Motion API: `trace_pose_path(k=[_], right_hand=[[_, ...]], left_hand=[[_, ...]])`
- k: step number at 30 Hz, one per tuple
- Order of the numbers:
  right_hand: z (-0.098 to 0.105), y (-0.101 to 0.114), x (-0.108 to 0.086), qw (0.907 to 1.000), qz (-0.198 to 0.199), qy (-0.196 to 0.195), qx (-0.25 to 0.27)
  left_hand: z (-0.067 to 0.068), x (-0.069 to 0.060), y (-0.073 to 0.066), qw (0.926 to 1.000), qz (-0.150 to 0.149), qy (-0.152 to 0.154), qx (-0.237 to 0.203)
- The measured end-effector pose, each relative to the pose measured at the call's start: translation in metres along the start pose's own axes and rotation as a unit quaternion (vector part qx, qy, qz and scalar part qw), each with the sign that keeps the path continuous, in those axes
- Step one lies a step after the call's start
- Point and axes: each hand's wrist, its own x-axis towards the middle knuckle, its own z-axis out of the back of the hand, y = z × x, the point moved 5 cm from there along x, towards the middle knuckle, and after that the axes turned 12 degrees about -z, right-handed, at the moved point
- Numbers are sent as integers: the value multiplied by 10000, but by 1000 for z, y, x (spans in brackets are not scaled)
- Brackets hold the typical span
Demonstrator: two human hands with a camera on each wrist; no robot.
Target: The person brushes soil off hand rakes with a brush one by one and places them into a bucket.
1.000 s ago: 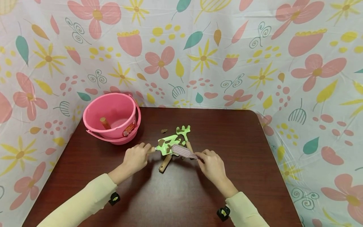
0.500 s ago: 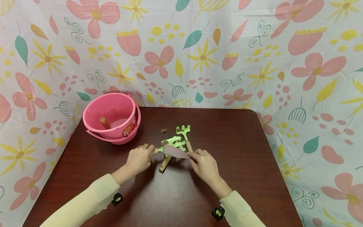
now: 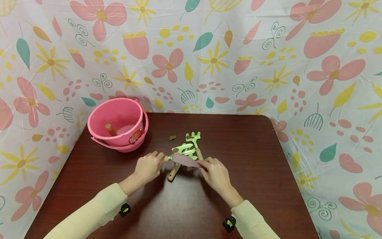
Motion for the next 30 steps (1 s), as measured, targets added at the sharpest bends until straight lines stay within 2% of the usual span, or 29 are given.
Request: trace_pose_path(k=[5, 12, 20, 24, 28, 30], right_hand=[[0, -7, -2, 9999, 26, -101, -10], [5, -13, -2, 9999, -131, 50, -98], [11, -30, -3, 9986, -428, 113, -276], [13, -38, -6, 9980, -496, 203, -320], [17, -44, -8, 9978, -559, 111, -348], [19, -45, -8, 9977, -595, 45, -332]], left_hand=[[1, -1, 1, 9999, 48, -88, -24], [-1, -2, 4, 9999, 16, -147, 37], [-1, -5, 7, 9998, 53, -198, 24], [0, -5, 7, 9994, -4, -340, -13], [1, -5, 7, 9989, -51, -455, 16], [1, -6, 7, 9993, -21, -373, -1]])
